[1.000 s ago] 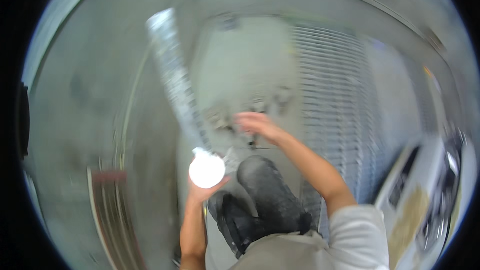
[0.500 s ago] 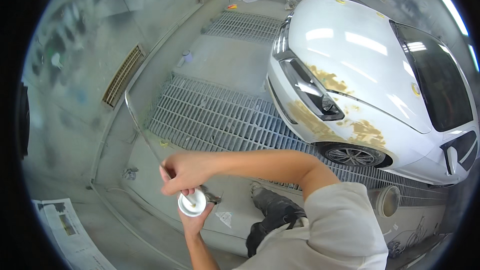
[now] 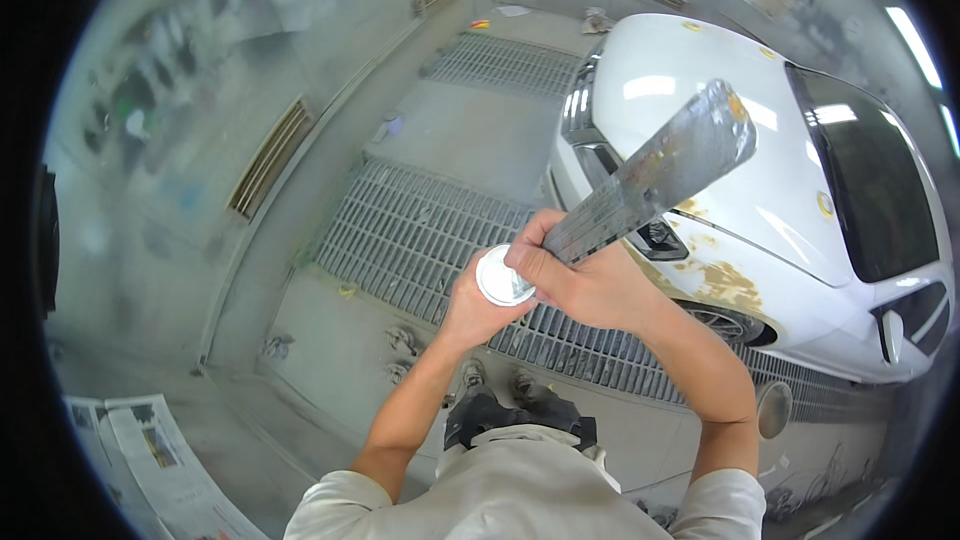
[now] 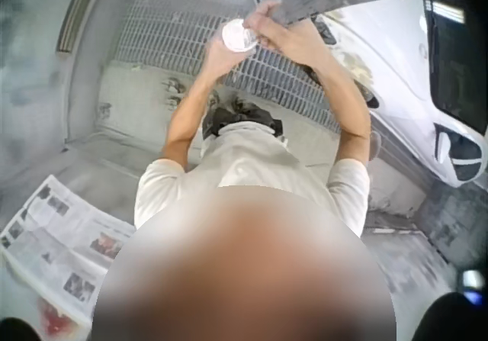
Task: The person applies a white paste to the front and side panels of a white car using a metal spreader. The person moves around the vehicle, repeatedly dipping the spreader into a cup and smoothing the paste over sanded areas. The person then walks to a storage shelf and places the cup and spreader down.
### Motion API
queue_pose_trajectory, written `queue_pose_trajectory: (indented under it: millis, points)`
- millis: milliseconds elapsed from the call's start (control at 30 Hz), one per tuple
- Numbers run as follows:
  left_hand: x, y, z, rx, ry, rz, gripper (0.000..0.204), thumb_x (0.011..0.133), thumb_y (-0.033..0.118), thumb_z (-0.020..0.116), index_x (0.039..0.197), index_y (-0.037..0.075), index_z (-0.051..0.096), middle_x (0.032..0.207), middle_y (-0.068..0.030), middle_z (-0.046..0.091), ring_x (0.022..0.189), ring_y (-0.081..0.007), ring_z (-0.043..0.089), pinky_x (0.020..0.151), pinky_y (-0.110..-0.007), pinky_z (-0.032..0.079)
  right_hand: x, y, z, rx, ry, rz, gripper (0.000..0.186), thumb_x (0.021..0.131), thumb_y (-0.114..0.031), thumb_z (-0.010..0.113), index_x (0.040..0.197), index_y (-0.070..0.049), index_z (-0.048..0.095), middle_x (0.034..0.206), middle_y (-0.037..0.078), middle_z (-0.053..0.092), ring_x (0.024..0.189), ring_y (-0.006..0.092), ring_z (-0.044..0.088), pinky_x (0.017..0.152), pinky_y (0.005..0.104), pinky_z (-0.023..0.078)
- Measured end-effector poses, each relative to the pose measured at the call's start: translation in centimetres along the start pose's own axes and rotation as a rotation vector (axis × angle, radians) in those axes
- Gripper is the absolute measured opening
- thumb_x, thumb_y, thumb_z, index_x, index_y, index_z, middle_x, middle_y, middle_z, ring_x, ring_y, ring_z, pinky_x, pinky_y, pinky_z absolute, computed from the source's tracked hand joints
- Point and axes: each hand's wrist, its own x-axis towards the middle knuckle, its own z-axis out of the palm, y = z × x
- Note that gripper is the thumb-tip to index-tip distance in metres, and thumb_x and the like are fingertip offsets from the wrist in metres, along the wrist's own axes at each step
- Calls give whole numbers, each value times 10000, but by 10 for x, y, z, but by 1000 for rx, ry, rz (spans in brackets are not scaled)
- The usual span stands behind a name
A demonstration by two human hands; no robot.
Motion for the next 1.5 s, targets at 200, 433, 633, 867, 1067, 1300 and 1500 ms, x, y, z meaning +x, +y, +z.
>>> queue_pose_trajectory:
  millis: [200,433,633,867,1067,1300,1500]
  points:
    - [22,6,-24,3,-53,66,621,649,100,848,1193,31,556,1092,-101,657,1014,-210,644,878,-336,512,9,-17,4,-139,246,-95,128,841,-20,614,852,-29,487,894,106,637,750,125,597,655,268,500]
    - [37,-4,-32,-62,-132,49,643,650,106,852,1202,25,532,1078,-107,659,998,-194,645,868,-333,515,28,-32,19,-226,286,-134,141,785,-8,602,833,-40,474,862,95,640,759,127,599,683,265,494]
    - [39,-9,-37,-60,-144,28,672,645,119,860,1215,11,522,1091,-110,661,996,-181,644,868,-328,515,32,-31,18,-245,189,-149,71,792,-6,609,818,-8,543,826,56,636,756,98,585,652,261,473]
    - [58,-9,-42,-11,-151,5,677,655,125,853,1229,7,513,1092,-110,657,1013,-187,636,883,-330,505,53,-32,11,-284,136,-116,107,799,5,586,819,-36,489,845,98,656,760,127,595,695,281,494]
    - [69,-10,-46,-31,-115,16,608,673,97,834,1199,20,539,1091,-108,651,1020,-208,635,893,-333,501,64,-29,-2,-285,230,-50,134,799,-6,615,820,-48,489,863,80,661,813,106,595,728,282,482]
    - [77,-18,-53,9,-100,-22,657,661,111,843,1226,21,520,1109,-125,652,1030,-225,640,892,-346,503,77,-21,-4,-297,212,-156,117,806,-5,593,831,-38,484,873,83,658,802,102,588,705,275,486]
    - [88,-22,-64,-4,-97,48,640,669,107,836,1220,22,523,1101,-134,653,1025,-240,643,884,-355,507,100,-19,7,-186,240,-215,47,794,-29,608,827,0,591,777,49,635,728,99,593,643,257,477]
